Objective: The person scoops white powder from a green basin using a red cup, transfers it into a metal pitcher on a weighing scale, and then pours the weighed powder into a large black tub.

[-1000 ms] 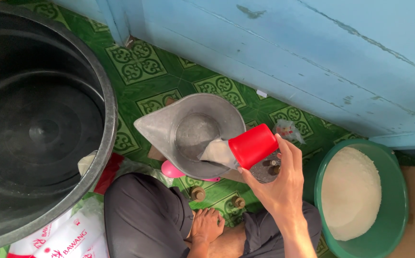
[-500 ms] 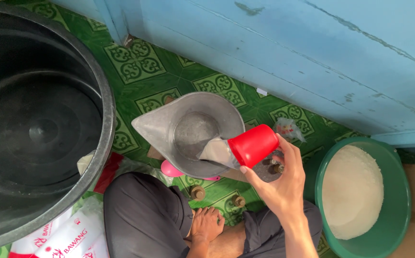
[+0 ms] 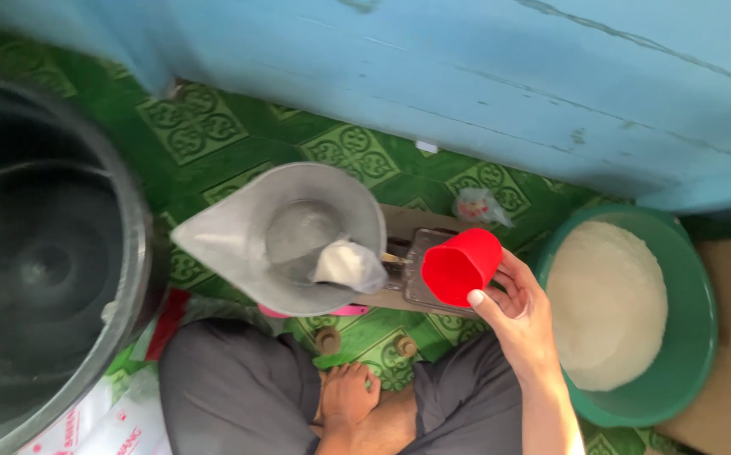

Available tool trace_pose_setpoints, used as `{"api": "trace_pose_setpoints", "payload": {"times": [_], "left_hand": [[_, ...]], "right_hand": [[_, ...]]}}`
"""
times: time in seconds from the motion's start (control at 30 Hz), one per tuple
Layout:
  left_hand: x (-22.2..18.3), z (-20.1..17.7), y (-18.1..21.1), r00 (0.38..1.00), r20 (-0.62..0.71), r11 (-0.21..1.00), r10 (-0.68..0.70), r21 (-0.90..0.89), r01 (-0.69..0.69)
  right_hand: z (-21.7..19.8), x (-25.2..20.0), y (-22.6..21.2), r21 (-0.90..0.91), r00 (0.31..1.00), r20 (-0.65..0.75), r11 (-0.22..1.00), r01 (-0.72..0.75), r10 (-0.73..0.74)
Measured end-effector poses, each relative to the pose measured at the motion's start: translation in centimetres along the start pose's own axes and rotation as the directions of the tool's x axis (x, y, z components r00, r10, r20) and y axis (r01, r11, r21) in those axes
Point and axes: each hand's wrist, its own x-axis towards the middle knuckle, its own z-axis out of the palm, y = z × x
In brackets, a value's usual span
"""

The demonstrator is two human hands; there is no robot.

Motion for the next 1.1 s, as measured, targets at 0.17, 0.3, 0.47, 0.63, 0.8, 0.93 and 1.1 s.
{"api": "trace_pose_setpoints", "payload": {"times": [0.17,0.3,0.47,0.63,0.8,0.93,1.1], "left_hand": [[0.3,-1.1,1.1,0.999,0.002,0.998,-0.049,0.033,0.049],[0.0,0.7,0.6,0.999,0.041,0.994,-0.016,0.108,0.012],[0.7,-0.3,1.9,0.997,0.051,0.979,0.05,0.194,-0.059],[0.7,0.0,2.5,0.996,0.037,0.963,0.084,0.254,-0.091],[0.1,1.9,1.3,0.994,-0.017,0.955,0.108,0.281,-0.099],[-0.2,2.3,1.2,0.998,0.002,0.962,0.061,0.266,-0.059],[-0.3,2.6,0.5,0.996,0.031,0.967,0.08,0.24,-0.086]], "right_hand": [[-6.6,-0.2,2.2,0.022,0.989,-0.142,0.999,-0.034,0.037],[-12.9,-0.6,5.3,0.036,0.956,-0.283,0.997,-0.067,0.075],[-20.4,-1.4,9.8,-0.024,0.857,-0.5,0.988,-0.153,0.121],[-24.8,-1.6,14.4,-0.097,0.723,-0.677,0.957,-0.274,0.138],[-24.6,-0.9,15.9,-0.581,0.792,-0.599,0.742,-0.333,-0.114],[-24.3,0.1,17.1,-0.652,0.831,-0.548,0.672,-0.352,-0.096],[-23.8,1.3,16.8,-0.66,0.863,-0.502,0.672,-0.336,-0.062]]}}
